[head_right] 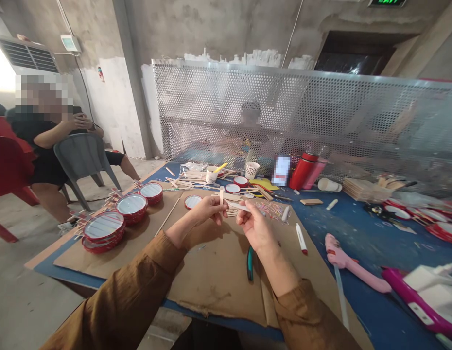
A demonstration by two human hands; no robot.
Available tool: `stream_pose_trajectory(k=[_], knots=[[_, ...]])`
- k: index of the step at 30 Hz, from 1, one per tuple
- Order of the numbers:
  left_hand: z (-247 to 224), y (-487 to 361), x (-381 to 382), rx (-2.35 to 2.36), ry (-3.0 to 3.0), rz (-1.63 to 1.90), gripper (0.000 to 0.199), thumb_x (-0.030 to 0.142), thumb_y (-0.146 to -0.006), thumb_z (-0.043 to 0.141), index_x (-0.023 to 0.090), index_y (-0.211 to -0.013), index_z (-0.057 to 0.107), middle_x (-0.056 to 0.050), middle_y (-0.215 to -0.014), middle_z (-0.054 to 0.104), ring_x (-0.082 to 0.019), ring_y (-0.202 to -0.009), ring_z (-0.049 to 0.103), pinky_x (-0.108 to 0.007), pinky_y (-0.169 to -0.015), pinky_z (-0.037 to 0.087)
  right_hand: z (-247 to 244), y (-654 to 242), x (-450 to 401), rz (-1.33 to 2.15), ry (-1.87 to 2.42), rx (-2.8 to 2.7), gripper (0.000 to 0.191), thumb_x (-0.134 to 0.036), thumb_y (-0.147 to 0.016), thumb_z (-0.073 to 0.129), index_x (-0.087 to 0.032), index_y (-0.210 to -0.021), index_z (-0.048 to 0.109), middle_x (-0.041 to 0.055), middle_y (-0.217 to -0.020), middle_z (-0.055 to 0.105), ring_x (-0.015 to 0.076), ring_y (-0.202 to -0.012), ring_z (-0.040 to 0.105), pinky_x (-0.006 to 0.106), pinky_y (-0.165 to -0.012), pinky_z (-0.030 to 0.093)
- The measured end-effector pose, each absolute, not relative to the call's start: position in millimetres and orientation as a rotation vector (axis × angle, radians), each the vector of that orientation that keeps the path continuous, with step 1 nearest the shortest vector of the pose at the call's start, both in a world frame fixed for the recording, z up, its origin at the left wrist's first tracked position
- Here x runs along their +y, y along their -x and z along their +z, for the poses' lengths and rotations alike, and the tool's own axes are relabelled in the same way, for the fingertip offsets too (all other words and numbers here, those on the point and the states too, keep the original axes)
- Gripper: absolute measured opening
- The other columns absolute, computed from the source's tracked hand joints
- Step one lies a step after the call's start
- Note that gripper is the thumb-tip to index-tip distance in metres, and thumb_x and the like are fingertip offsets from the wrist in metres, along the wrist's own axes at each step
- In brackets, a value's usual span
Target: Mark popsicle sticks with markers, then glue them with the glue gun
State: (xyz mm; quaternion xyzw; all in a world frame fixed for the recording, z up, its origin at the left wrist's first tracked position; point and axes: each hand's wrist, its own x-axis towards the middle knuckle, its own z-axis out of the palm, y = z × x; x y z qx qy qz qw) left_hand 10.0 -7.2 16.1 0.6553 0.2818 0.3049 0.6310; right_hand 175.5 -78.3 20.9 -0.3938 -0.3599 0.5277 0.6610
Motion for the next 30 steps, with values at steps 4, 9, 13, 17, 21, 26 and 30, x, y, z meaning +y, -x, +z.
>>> stream_pose_trajectory(k=[4, 9, 13, 17, 21, 26, 30], knots=[[21, -6, -9, 0.67, -1.514, 0.716, 0.015, 0.026, -0.087, 0.064, 0.014, -0.082, 0.056, 0.001, -0.07, 0.064, -0.007, -0.044, 0.058, -0.02, -0.048, 0.046, 20, -178, -77, 1.2, 0.877, -0.826, 0.03, -0.044, -0.064, 0.086, -0.02, -0.076, 0.07, -0.0029, -0.053, 0.057, 0.0112, -0.047, 0.049, 0.026, -0.044, 0.045], [24, 1, -6, 0.819, -1.594, 0.681, 0.015, 0.019, -0.086, 0.061, 0.015, -0.074, 0.053, 0.001, -0.062, 0.062, -0.009, -0.042, 0.058, -0.02, -0.048, 0.047, 21, -185, -75, 1.233, 0.828, -0.759, 0.031, -0.044, -0.067, 0.086, -0.021, -0.077, 0.069, -0.0044, -0.055, 0.056, 0.0092, -0.049, 0.05, 0.024, -0.047, 0.045], [20, 1, -3, 0.872, -1.648, 0.514, 0.023, 0.024, -0.086, 0.062, 0.014, -0.067, 0.054, 0.0, -0.053, 0.06, -0.011, -0.045, 0.06, -0.021, -0.05, 0.047, 22, -192, -75, 1.245, 0.81, -0.693, 0.031, -0.044, -0.068, 0.085, -0.021, -0.078, 0.069, -0.0042, -0.055, 0.056, 0.0093, -0.049, 0.05, 0.024, -0.048, 0.045], [12, -6, -8, 0.77, -1.533, 0.462, 0.031, 0.041, -0.092, 0.058, 0.014, -0.076, 0.057, -0.003, -0.052, 0.061, -0.015, -0.048, 0.063, -0.026, -0.055, 0.052, 23, -198, -75, 1.185, 0.797, -0.711, 0.036, -0.055, -0.072, 0.08, -0.021, -0.078, 0.068, -0.0037, -0.054, 0.054, 0.0103, -0.046, 0.047, 0.026, -0.045, 0.044], [9, -12, -11, 0.671, -1.514, 0.537, 0.031, 0.046, -0.091, 0.058, 0.016, -0.087, 0.058, -0.003, -0.055, 0.063, -0.016, -0.051, 0.064, -0.026, -0.057, 0.051, 24, -195, -76, 1.056, 0.819, -0.729, 0.047, -0.066, -0.069, 0.078, -0.021, -0.076, 0.068, -0.003, -0.053, 0.054, 0.0106, -0.045, 0.047, 0.025, -0.043, 0.041], [5, -11, -4, 0.68, -1.705, 0.506, 0.027, 0.041, -0.089, 0.06, 0.015, -0.084, 0.063, 0.002, -0.047, 0.054, -0.01, -0.043, 0.053, -0.02, -0.049, 0.042, 25, -175, -84, 0.635, 1.002, -0.995, 0.044, -0.065, -0.077, 0.071, -0.021, -0.078, 0.072, -0.0018, -0.057, 0.057, 0.0117, -0.05, 0.049, 0.025, -0.047, 0.038], [2, -9, -3, 0.637, -1.737, 0.468, 0.027, 0.04, -0.089, 0.061, 0.014, -0.08, 0.062, 0.002, -0.053, 0.054, -0.009, -0.044, 0.05, -0.02, -0.048, 0.039, 24, -161, -93, 0.366, 1.14, -1.3, 0.029, -0.052, -0.082, 0.07, -0.023, -0.082, 0.072, -0.0015, -0.061, 0.06, 0.0146, -0.055, 0.053, 0.029, -0.057, 0.044]])
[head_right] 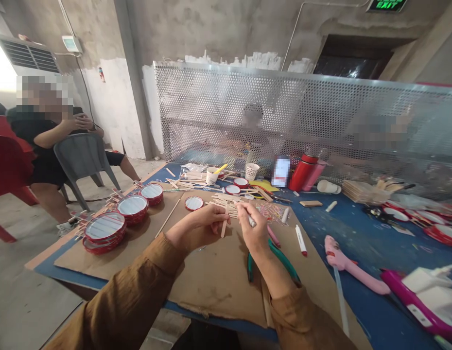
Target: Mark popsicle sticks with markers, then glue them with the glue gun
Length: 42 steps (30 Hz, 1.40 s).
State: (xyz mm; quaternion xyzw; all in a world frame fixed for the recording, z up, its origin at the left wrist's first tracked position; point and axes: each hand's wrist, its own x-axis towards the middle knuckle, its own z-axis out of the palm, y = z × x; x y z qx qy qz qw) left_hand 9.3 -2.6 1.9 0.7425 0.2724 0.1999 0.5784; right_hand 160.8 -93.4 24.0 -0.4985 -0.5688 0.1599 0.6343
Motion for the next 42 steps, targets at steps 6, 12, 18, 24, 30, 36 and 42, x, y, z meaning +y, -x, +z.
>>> stream_pose_trajectory(k=[6, 12, 18, 24, 30, 36, 42], knots=[[5, -9, -5, 0.641, -1.756, 0.374, 0.033, 0.042, -0.092, 0.055, 0.017, -0.071, 0.054, 0.001, -0.055, 0.055, -0.009, -0.046, 0.051, -0.021, -0.049, 0.041, 21, -156, -94, 0.361, 1.152, -1.327, 0.022, -0.045, -0.082, 0.07, -0.024, -0.08, 0.065, -0.0014, -0.064, 0.064, 0.0153, -0.057, 0.057, 0.03, -0.06, 0.047], [10, -8, -6, 0.645, -1.775, 0.37, 0.033, 0.042, -0.092, 0.056, 0.016, -0.071, 0.055, 0.001, -0.055, 0.055, -0.008, -0.045, 0.051, -0.02, -0.049, 0.042, 20, -159, -93, 0.361, 1.165, -1.327, 0.024, -0.046, -0.081, 0.071, -0.023, -0.08, 0.065, -0.0015, -0.063, 0.064, 0.0152, -0.057, 0.057, 0.029, -0.059, 0.047], [11, -8, -8, 0.647, -1.762, 0.365, 0.031, 0.04, -0.091, 0.057, 0.016, -0.071, 0.056, 0.0, -0.056, 0.057, -0.01, -0.047, 0.051, -0.022, -0.05, 0.042, 20, -160, -93, 0.355, 1.169, -1.336, 0.022, -0.045, -0.083, 0.069, -0.023, -0.08, 0.065, -0.0015, -0.064, 0.064, 0.015, -0.057, 0.057, 0.029, -0.059, 0.046], [11, -8, -8, 0.643, -1.762, 0.371, 0.028, 0.034, -0.092, 0.054, 0.016, -0.07, 0.055, 0.0, -0.056, 0.056, -0.01, -0.046, 0.051, -0.023, -0.05, 0.042, 20, -162, -94, 0.353, 1.18, -1.367, 0.022, -0.045, -0.083, 0.068, -0.023, -0.081, 0.065, -0.0015, -0.064, 0.063, 0.0149, -0.057, 0.057, 0.028, -0.058, 0.046], [4, -9, -4, 0.603, -1.76, 0.384, 0.031, 0.038, -0.093, 0.054, 0.017, -0.07, 0.054, -0.001, -0.057, 0.057, -0.01, -0.046, 0.05, -0.022, -0.049, 0.041, 19, -162, -94, 0.299, 1.19, -1.406, 0.019, -0.042, -0.085, 0.066, -0.023, -0.082, 0.065, 0.0, -0.067, 0.065, 0.0163, -0.061, 0.06, 0.029, -0.06, 0.048], [0, -9, -6, 0.627, -1.771, 0.43, 0.033, 0.043, -0.091, 0.056, 0.017, -0.072, 0.052, 0.002, -0.056, 0.055, -0.009, -0.046, 0.049, -0.021, -0.048, 0.039, 16, -163, -94, 0.229, 1.212, -1.469, 0.018, -0.04, -0.088, 0.061, -0.022, -0.085, 0.065, 0.0002, -0.07, 0.067, 0.016, -0.063, 0.063, 0.026, -0.06, 0.05], [1, -6, -10, 0.652, -1.786, 0.537, 0.029, 0.034, -0.09, 0.059, 0.016, -0.067, 0.053, 0.002, -0.051, 0.051, -0.008, -0.046, 0.046, -0.019, -0.046, 0.034, 19, -153, -103, 0.075, 1.16, -1.646, 0.014, -0.033, -0.091, 0.056, -0.023, -0.086, 0.064, 0.0005, -0.072, 0.071, 0.0145, -0.063, 0.066, 0.024, -0.061, 0.051]])
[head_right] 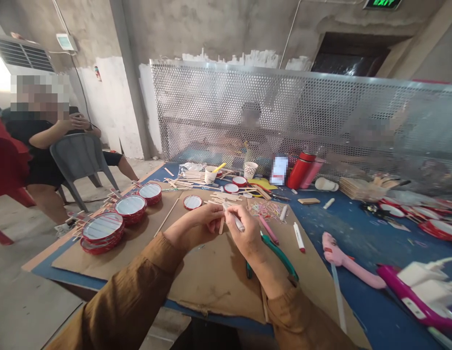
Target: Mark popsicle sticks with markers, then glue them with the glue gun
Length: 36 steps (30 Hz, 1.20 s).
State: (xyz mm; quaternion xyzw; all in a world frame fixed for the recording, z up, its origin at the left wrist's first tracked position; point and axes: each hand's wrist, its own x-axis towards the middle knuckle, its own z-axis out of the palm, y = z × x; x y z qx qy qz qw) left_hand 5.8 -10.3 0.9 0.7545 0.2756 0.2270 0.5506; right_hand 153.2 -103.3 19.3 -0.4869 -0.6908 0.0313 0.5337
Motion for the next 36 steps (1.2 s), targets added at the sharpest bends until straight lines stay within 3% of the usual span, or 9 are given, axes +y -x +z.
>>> stream_pose_trajectory(k=[4, 10, 14, 18, 22, 25, 29, 36], knots=[[6, -3, -5, 0.639, -1.777, 0.391, 0.03, 0.034, -0.088, 0.062, 0.015, -0.066, 0.054, 0.001, -0.05, 0.053, -0.009, -0.045, 0.048, -0.021, -0.049, 0.038, 19, -149, -104, 0.0, 1.115, -1.71, 0.014, -0.03, -0.093, 0.054, -0.023, -0.086, 0.064, 0.0018, -0.077, 0.073, 0.0158, -0.068, 0.069, 0.025, -0.065, 0.052], [3, -2, 2, 0.582, -1.775, 0.379, 0.035, 0.048, -0.087, 0.064, 0.014, -0.082, 0.06, 0.0, -0.057, 0.06, -0.011, -0.048, 0.053, -0.023, -0.051, 0.044, 17, -152, -96, -0.061, 1.074, -1.724, 0.018, -0.03, -0.095, 0.053, -0.023, -0.09, 0.069, 0.0057, -0.087, 0.077, 0.0205, -0.082, 0.072, 0.03, -0.077, 0.055], [0, -5, 4, 0.606, -1.805, 0.373, 0.044, 0.056, -0.086, 0.063, 0.014, -0.075, 0.059, -0.001, -0.056, 0.059, -0.01, -0.046, 0.052, -0.022, -0.049, 0.042, 16, -150, -95, -0.048, 1.072, -1.741, 0.019, -0.029, -0.095, 0.053, -0.023, -0.089, 0.07, 0.006, -0.087, 0.076, 0.0213, -0.085, 0.072, 0.031, -0.08, 0.055], [-1, -6, 6, 0.614, -1.806, 0.349, 0.039, 0.052, -0.088, 0.061, 0.015, -0.076, 0.056, 0.0, -0.055, 0.059, -0.01, -0.045, 0.052, -0.022, -0.048, 0.043, 16, -150, -95, 0.031, 1.119, -1.671, 0.017, -0.033, -0.092, 0.057, -0.022, -0.087, 0.069, 0.0049, -0.083, 0.075, 0.0193, -0.078, 0.07, 0.03, -0.074, 0.055], [1, -3, 5, 0.566, -1.789, 0.339, 0.03, 0.044, -0.091, 0.057, 0.016, -0.079, 0.054, -0.002, -0.061, 0.062, -0.01, -0.046, 0.054, -0.023, -0.05, 0.046, 17, -155, -92, 0.171, 1.182, -1.479, 0.024, -0.041, -0.092, 0.057, -0.021, -0.082, 0.067, -0.001, -0.061, 0.063, 0.0132, -0.052, 0.058, 0.025, -0.054, 0.048], [0, -1, 5, 0.562, -1.786, 0.341, 0.03, 0.045, -0.09, 0.058, 0.016, -0.079, 0.054, -0.003, -0.064, 0.064, -0.01, -0.049, 0.056, -0.023, -0.052, 0.046, 19, -159, -90, 0.298, 1.147, -1.323, 0.027, -0.045, -0.09, 0.057, -0.02, -0.083, 0.064, -0.0041, -0.055, 0.057, 0.0113, -0.045, 0.051, 0.023, -0.046, 0.044], [-2, -2, 7, 0.555, -1.802, 0.341, 0.033, 0.045, -0.088, 0.061, 0.016, -0.075, 0.054, -0.004, -0.063, 0.064, -0.01, -0.049, 0.056, -0.022, -0.05, 0.045, 17, -161, -88, 0.356, 1.125, -1.267, 0.024, -0.044, -0.087, 0.061, -0.02, -0.087, 0.062, -0.0039, -0.057, 0.06, 0.0118, -0.045, 0.054, 0.023, -0.046, 0.046], [-3, -4, 8, 0.582, -1.794, 0.325, 0.036, 0.047, -0.089, 0.062, 0.015, -0.073, 0.056, -0.002, -0.059, 0.064, -0.009, -0.044, 0.052, -0.021, -0.048, 0.043, 15, -150, -96, 0.09, 1.124, -1.58, 0.014, -0.032, -0.09, 0.057, -0.021, -0.086, 0.066, 0.0008, -0.071, 0.069, 0.0144, -0.06, 0.064, 0.025, -0.06, 0.052]])
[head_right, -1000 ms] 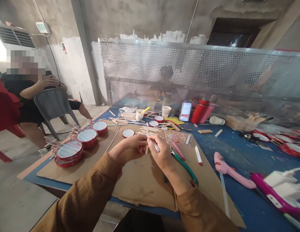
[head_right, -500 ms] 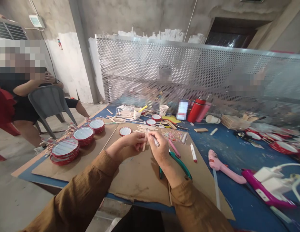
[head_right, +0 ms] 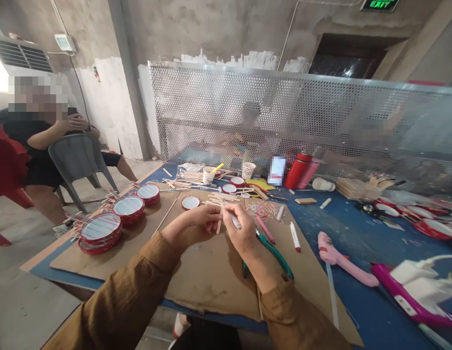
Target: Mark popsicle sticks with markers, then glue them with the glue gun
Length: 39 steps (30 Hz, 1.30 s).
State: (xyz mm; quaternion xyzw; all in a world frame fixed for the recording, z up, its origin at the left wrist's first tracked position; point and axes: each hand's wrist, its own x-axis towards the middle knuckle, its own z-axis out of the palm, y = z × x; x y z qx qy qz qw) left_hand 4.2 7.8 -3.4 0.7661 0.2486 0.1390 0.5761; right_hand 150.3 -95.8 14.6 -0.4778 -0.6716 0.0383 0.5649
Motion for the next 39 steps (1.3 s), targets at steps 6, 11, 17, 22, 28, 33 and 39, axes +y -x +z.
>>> stream_pose_trajectory(k=[6, 11, 17, 22, 28, 33, 39], knots=[[-2, -5, 6, 0.607, -1.811, 0.309, 0.034, 0.042, -0.094, 0.055, 0.016, -0.072, 0.054, -0.001, -0.056, 0.061, -0.009, -0.044, 0.054, -0.021, -0.049, 0.043, 16, -149, -98, 0.027, 1.103, -1.673, 0.02, -0.032, -0.095, 0.054, -0.022, -0.089, 0.07, 0.0034, -0.078, 0.074, 0.0171, -0.067, 0.068, 0.027, -0.066, 0.054], [2, -4, 3, 0.642, -1.748, 0.335, 0.03, 0.042, -0.092, 0.06, 0.017, -0.078, 0.051, 0.001, -0.058, 0.061, -0.009, -0.043, 0.054, -0.022, -0.048, 0.043, 17, -159, -97, 0.093, 1.198, -1.515, 0.028, -0.041, -0.095, 0.054, -0.02, -0.088, 0.07, 0.0009, -0.063, 0.067, 0.0157, -0.054, 0.062, 0.027, -0.056, 0.05], [4, -3, 0, 0.639, -1.726, 0.349, 0.03, 0.042, -0.09, 0.063, 0.017, -0.079, 0.052, 0.0, -0.058, 0.061, -0.009, -0.044, 0.053, -0.022, -0.049, 0.041, 16, -159, -96, 0.122, 1.183, -1.562, 0.028, -0.042, -0.095, 0.053, -0.02, -0.089, 0.07, -0.0001, -0.062, 0.065, 0.0149, -0.053, 0.061, 0.026, -0.057, 0.05], [-2, -4, 2, 0.63, -1.69, 0.395, 0.029, 0.042, -0.088, 0.065, 0.016, -0.079, 0.053, 0.0, -0.057, 0.06, -0.009, -0.045, 0.053, -0.021, -0.049, 0.04, 15, -158, -94, 0.113, 1.191, -1.595, 0.026, -0.04, -0.094, 0.054, -0.021, -0.09, 0.07, 0.0005, -0.066, 0.066, 0.0157, -0.058, 0.062, 0.026, -0.058, 0.05], [-2, -6, 2, 0.619, -1.686, 0.387, 0.032, 0.041, -0.087, 0.066, 0.016, -0.073, 0.052, 0.0, -0.057, 0.06, -0.009, -0.045, 0.052, -0.021, -0.049, 0.042, 14, -160, -93, 0.12, 1.203, -1.584, 0.026, -0.04, -0.094, 0.054, -0.021, -0.091, 0.071, 0.0013, -0.066, 0.067, 0.0169, -0.06, 0.064, 0.027, -0.058, 0.051], [-1, -5, 2, 0.619, -1.72, 0.381, 0.032, 0.042, -0.09, 0.063, 0.016, -0.073, 0.053, 0.0, -0.057, 0.059, -0.009, -0.044, 0.053, -0.021, -0.048, 0.043, 15, -160, -94, 0.116, 1.188, -1.598, 0.025, -0.04, -0.094, 0.054, -0.021, -0.089, 0.07, 0.0008, -0.066, 0.067, 0.0165, -0.059, 0.064, 0.027, -0.058, 0.051], [1, -6, 2, 0.607, -1.705, 0.375, 0.032, 0.041, -0.09, 0.062, 0.016, -0.071, 0.054, 0.001, -0.053, 0.056, -0.009, -0.044, 0.052, -0.021, -0.048, 0.042, 15, -160, -94, 0.094, 1.211, -1.605, 0.026, -0.041, -0.094, 0.054, -0.022, -0.09, 0.07, 0.0004, -0.062, 0.066, 0.0171, -0.057, 0.063, 0.027, -0.057, 0.051]])
